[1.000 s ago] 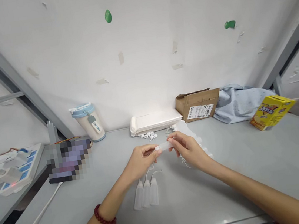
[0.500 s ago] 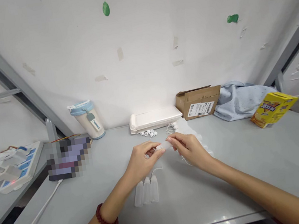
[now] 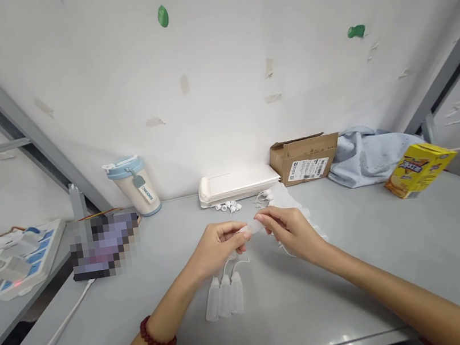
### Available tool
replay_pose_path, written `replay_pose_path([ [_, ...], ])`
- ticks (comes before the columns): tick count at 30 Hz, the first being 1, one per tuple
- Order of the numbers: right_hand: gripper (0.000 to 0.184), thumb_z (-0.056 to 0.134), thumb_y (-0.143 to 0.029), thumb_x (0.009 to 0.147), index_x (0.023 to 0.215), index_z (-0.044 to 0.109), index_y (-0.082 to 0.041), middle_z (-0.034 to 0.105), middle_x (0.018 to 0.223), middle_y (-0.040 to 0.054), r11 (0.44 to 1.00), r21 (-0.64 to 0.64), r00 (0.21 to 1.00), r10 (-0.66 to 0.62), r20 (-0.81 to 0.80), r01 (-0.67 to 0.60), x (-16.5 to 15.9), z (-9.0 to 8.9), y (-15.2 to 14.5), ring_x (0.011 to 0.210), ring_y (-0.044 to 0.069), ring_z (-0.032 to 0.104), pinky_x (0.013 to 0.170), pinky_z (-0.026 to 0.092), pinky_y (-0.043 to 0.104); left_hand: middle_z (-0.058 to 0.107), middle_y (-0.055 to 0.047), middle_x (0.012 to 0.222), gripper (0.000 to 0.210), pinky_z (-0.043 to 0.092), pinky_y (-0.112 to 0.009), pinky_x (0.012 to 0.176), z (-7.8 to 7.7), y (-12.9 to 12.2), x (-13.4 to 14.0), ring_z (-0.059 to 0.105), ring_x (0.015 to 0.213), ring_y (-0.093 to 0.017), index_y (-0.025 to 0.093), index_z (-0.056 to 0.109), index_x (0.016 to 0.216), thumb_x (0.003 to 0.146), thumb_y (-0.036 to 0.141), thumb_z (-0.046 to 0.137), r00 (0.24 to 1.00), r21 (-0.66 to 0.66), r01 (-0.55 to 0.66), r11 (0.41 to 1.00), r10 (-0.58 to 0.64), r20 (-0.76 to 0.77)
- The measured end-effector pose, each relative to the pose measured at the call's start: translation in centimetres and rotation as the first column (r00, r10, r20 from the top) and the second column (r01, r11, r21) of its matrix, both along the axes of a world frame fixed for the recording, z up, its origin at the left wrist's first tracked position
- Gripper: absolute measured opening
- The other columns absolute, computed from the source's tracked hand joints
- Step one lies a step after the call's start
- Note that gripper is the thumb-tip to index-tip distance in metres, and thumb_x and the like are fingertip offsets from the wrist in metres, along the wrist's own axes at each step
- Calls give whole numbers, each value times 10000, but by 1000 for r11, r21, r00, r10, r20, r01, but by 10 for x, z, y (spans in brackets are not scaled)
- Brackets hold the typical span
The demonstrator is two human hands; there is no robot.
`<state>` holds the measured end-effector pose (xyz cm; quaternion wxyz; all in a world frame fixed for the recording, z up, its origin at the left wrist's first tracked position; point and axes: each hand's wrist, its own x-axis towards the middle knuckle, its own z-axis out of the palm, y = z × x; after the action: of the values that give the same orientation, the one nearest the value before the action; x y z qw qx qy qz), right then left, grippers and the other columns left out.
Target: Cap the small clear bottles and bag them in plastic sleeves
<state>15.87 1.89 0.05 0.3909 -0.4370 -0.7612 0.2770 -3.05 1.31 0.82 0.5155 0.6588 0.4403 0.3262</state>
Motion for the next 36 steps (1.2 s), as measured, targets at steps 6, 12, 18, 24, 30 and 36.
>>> replay_pose_path([
  [6,339,383,-412,901,706,552,-192,489,551,-24,999,-8,999,-35,-16,35,1,0,1,466,94,433,474,351,223,548,-7,533,404,405,-247,575,0,1,-2,513,526,-117,140,606,662,838,469,453,996,-17,77,997,-78,-38],
  [12,429,379,-480,881,556,385,-200,370,498,-50,986,-164,992,-42,-116,23,0,-7,5,409,79,384,426,340,220,525,-16,662,281,361,-234,570,-5,-7,3,465,604,-124,173,591,749,880,333,400,948,481,49,875,111,-299],
  [18,451,428,-522,841,536,405,-191,392,491,-52,963,-269,979,-42,-198,-13,1,-6,10,378,75,406,408,359,219,558,-27,725,266,379,-234,580,-8,-9,8,485,646,-135,184,606,842,880,341,394,946,488,53,871,114,-305],
  [24,276,458,-427,855,883,590,-185,542,629,-8,994,-97,993,41,-111,-52,3,3,2,521,113,487,508,406,237,545,-10,635,371,437,-256,557,0,-5,7,512,531,-108,134,589,719,835,462,462,990,-97,3,995,11,143],
  [30,240,397,-361,891,924,567,-194,556,662,17,987,153,998,44,51,-51,1,0,-2,584,143,483,586,401,271,518,-6,604,431,375,-225,452,0,-2,2,443,446,-80,109,616,754,809,515,483,991,-260,21,965,13,130],
  [36,289,382,-407,894,839,574,-198,468,580,-20,1000,-18,999,20,-26,-21,1,-2,-1,509,117,414,499,341,236,500,16,484,404,402,-234,523,1,-10,7,462,456,-97,159,540,578,831,465,467,995,81,-91,993,93,-32],
])
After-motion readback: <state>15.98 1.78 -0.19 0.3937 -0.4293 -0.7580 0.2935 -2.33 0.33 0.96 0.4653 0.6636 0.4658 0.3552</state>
